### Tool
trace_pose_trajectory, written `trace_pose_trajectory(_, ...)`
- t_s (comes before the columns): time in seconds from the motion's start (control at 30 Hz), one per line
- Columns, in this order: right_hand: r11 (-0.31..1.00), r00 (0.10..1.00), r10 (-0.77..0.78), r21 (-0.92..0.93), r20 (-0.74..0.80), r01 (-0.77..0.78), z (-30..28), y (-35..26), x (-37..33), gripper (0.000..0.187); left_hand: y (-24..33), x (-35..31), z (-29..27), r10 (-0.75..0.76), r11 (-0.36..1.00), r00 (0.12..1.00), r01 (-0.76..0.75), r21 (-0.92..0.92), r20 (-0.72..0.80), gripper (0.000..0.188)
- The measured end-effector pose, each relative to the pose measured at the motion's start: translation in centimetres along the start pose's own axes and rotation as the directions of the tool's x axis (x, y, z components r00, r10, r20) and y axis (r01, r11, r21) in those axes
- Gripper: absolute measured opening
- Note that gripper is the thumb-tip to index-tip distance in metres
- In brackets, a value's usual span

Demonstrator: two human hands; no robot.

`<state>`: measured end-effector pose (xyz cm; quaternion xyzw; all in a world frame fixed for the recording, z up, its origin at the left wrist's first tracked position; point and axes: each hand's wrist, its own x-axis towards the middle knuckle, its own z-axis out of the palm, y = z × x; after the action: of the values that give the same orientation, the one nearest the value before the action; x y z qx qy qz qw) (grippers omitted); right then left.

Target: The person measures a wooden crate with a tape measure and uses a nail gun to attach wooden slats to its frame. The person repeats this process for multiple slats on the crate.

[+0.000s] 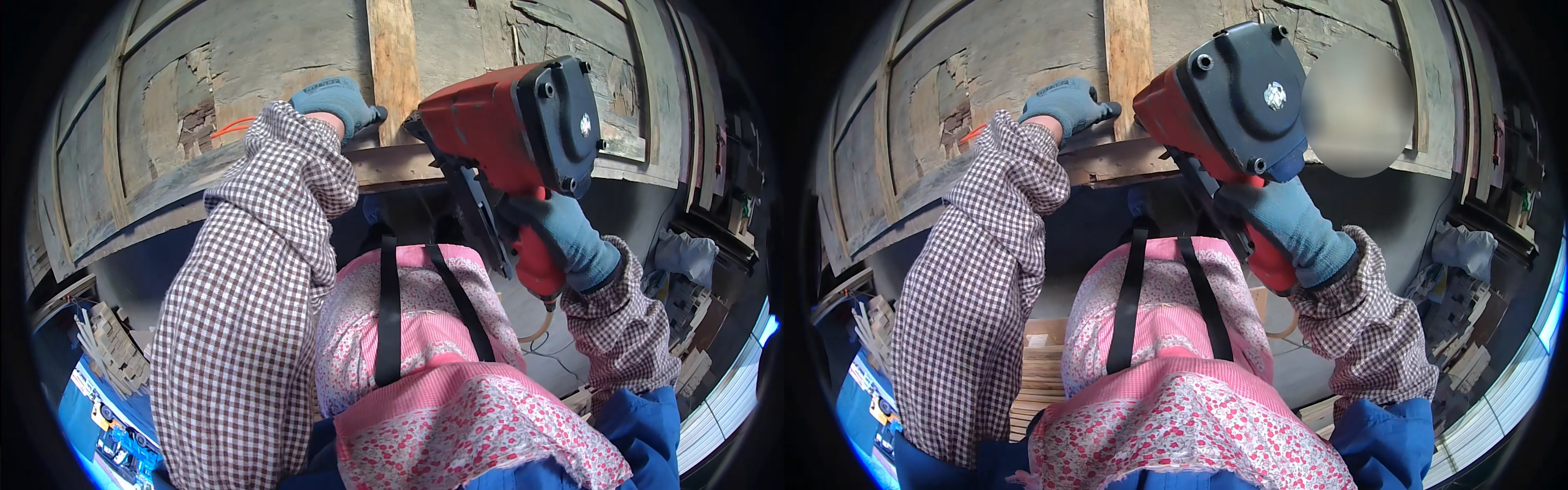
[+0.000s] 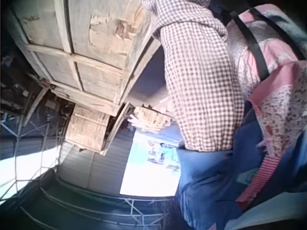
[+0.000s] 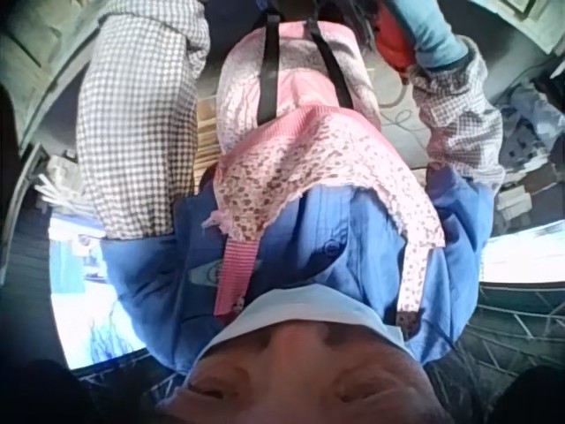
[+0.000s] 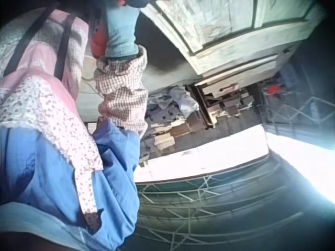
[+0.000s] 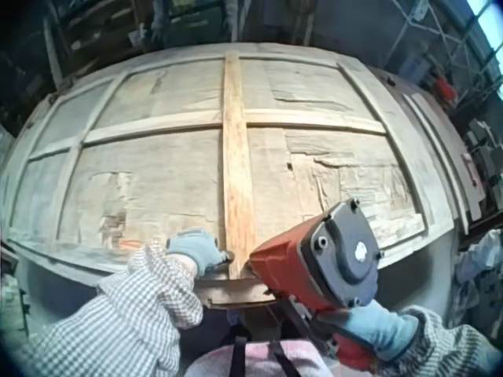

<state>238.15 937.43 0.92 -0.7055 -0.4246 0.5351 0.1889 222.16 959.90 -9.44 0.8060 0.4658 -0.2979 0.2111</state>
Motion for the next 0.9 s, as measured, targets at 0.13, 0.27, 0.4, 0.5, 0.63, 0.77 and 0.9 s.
trace_pose_trajectory(0.13,0.986,0.998,-0.010,0.165,-0.069,0.022,0.3,-1.4,0.0,0.030,0.1,0.1,-0.3,-0.008,1.000,0.997,0.008,0.007,0.077,0.058)
trace_pose_trajectory(0.27,0.976,0.962,-0.205,0.032,-0.181,0.214,0.8,-0.5,-0.3,0.032,0.7,-0.6,-0.9,-0.008,1.000,0.997,0.008,0.004,0.073,0.058)
trace_pose_trajectory(0.4,1.000,0.998,-0.003,-0.003,-0.057,0.003,0.7,-0.9,-0.4,0.035,0.4,0.1,-0.9,0.001,1.000,0.993,-0.002,0.008,0.115,0.060)
trace_pose_trajectory(0.5,0.992,0.995,0.041,0.125,-0.088,-0.030,0.8,-1.7,-1.3,0.036,0.6,-0.4,-1.4,0.003,1.000,0.992,-0.001,-0.014,0.124,0.060)
trace_pose_trajectory(0.63,0.985,0.991,0.064,0.164,-0.114,-0.045,0.3,-2.1,-1.4,0.037,0.5,-0.8,-1.5,0.015,1.000,0.996,-0.013,-0.025,0.092,0.060)
trace_pose_trajectory(0.77,0.915,0.979,0.174,0.384,-0.104,-0.122,1.0,-3.9,-0.6,0.036,0.7,-1.3,-1.9,0.017,0.999,0.992,-0.011,-0.045,0.127,0.061)
trace_pose_trajectory(0.9,0.923,0.983,0.154,0.369,-0.103,-0.106,0.9,-3.9,0.0,0.035,0.7,-1.1,-1.7,0.022,0.999,0.994,-0.017,-0.046,0.111,0.064)
